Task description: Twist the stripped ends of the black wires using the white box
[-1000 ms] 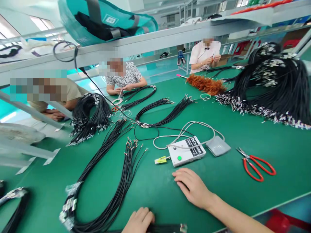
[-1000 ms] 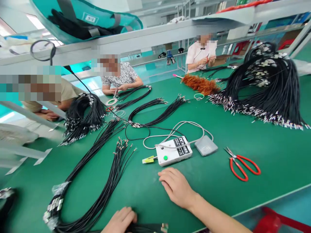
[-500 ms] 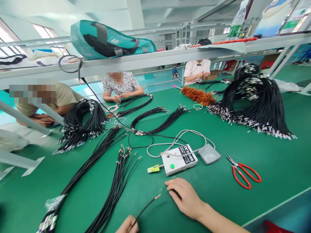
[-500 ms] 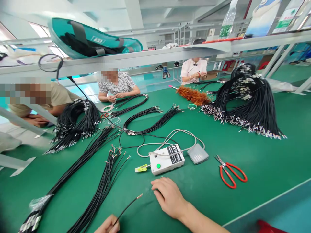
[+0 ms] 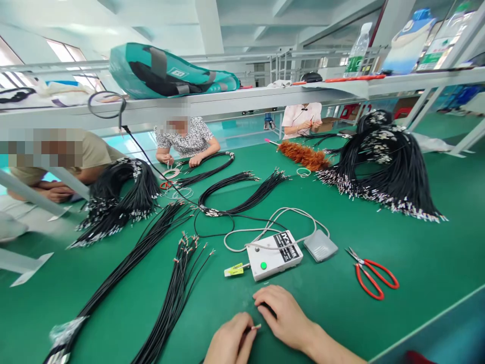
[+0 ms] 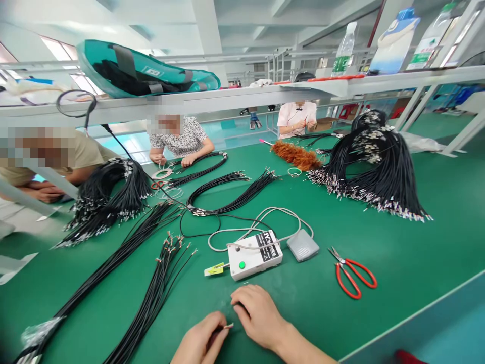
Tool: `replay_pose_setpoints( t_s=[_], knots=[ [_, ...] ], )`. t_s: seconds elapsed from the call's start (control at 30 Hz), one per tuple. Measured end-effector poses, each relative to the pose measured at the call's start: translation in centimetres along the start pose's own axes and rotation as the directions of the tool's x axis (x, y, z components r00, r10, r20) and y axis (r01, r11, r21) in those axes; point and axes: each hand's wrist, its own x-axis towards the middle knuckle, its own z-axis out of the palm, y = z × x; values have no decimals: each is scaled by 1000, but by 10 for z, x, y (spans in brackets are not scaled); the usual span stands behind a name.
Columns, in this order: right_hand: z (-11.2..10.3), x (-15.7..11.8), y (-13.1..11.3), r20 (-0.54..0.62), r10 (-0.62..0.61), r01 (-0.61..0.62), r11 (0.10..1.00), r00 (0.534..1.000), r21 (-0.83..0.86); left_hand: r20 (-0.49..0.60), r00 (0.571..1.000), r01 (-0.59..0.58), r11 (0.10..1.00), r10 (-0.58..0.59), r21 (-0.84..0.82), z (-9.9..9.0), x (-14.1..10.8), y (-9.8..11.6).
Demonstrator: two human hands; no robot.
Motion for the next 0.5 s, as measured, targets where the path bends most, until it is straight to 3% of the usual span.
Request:
replay_pose_setpoints(
  t_s=[0.1,0.2,0.4,0.5],
  knots=[
    [-1,2,-1,5,29,-29,999,1000,31,38,999,0,999,2,-53,2,10,3],
    [-1,3,-1,13,62,-62,997,998,45,62,996,73,965,-59,-253,9,11,-2],
    [-1,5,0,31,84,-86,995,996,56,112,933,332,696,-342,-637,7,9,-5],
    [-2,4,1,39,100,-103,993,994,66,81,918,334,645,-388,-687,-4,11,-3]
  ],
)
